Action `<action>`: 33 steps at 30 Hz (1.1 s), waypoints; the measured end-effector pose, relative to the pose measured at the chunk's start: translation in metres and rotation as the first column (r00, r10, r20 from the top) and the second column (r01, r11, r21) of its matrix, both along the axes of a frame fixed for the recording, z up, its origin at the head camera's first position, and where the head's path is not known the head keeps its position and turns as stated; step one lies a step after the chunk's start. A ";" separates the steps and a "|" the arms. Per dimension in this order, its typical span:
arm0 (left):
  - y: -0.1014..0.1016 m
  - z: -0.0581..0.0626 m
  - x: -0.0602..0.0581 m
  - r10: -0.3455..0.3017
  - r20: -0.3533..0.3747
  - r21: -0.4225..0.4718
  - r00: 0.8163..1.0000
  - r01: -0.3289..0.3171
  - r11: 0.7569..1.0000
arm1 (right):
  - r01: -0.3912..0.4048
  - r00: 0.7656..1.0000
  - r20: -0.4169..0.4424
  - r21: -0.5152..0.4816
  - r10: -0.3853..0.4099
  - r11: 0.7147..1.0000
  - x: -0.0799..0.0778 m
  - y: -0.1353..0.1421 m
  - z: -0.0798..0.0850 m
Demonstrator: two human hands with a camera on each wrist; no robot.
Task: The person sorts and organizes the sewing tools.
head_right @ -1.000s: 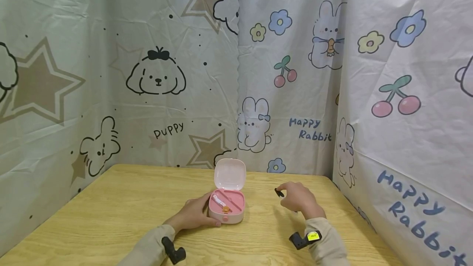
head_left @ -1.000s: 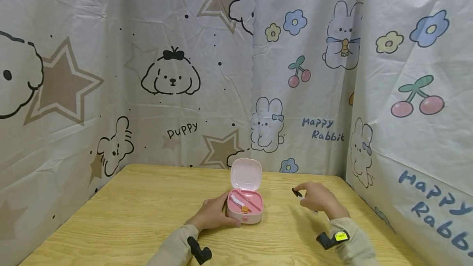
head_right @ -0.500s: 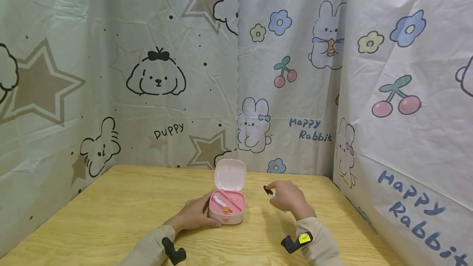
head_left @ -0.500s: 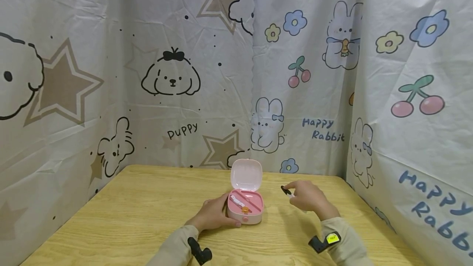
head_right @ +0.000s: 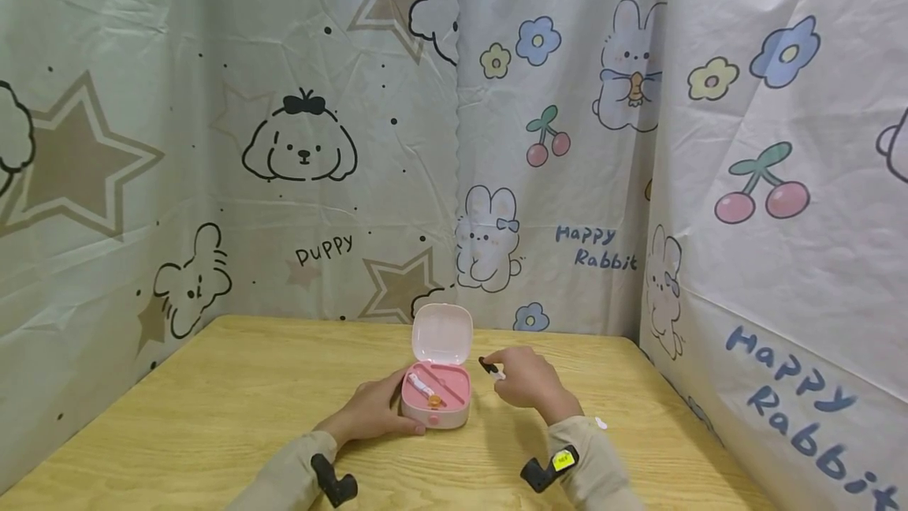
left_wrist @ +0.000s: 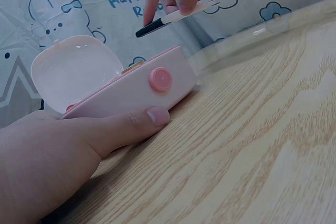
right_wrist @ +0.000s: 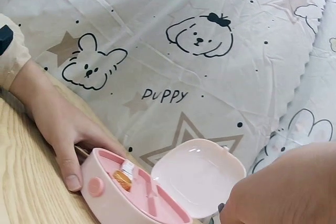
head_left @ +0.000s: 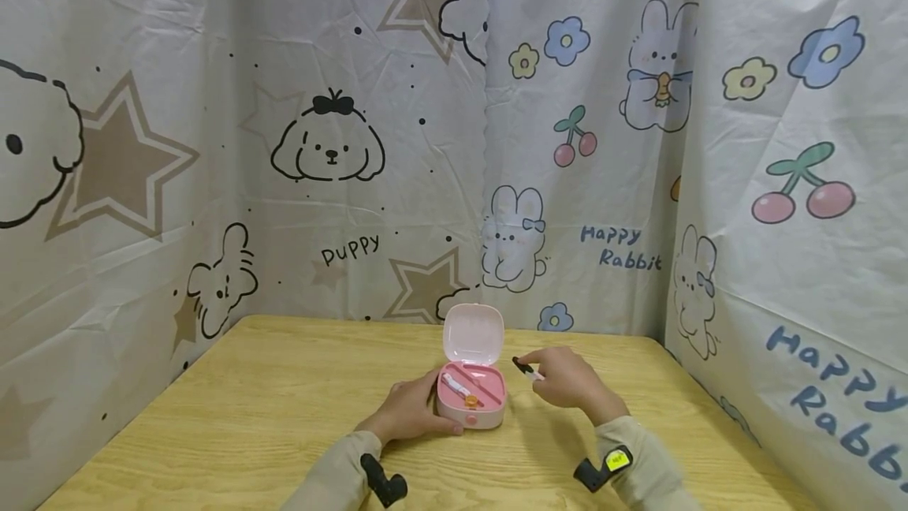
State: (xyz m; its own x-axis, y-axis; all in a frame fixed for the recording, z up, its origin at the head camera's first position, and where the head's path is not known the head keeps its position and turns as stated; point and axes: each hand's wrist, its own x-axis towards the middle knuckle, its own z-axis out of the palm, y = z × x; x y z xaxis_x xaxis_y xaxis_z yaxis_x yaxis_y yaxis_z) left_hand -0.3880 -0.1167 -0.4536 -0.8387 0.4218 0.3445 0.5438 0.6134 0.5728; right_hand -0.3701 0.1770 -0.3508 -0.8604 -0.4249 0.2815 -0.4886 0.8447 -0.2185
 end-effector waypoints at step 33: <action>0.000 -0.006 -0.006 0.030 0.017 -0.027 0.999 -0.030 0.999 | -0.238 0.971 -0.021 -0.002 0.238 0.971 -0.018 -0.074 -0.017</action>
State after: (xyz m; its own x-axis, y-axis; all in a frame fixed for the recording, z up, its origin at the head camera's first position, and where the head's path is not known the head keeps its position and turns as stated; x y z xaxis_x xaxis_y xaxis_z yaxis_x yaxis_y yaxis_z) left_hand -0.3941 -0.1171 -0.4592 -0.8568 0.4054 0.3187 0.5151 0.6445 0.5650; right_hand -0.3877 0.1030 -0.3683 -0.7287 -0.6157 0.2999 -0.6800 0.7026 -0.2098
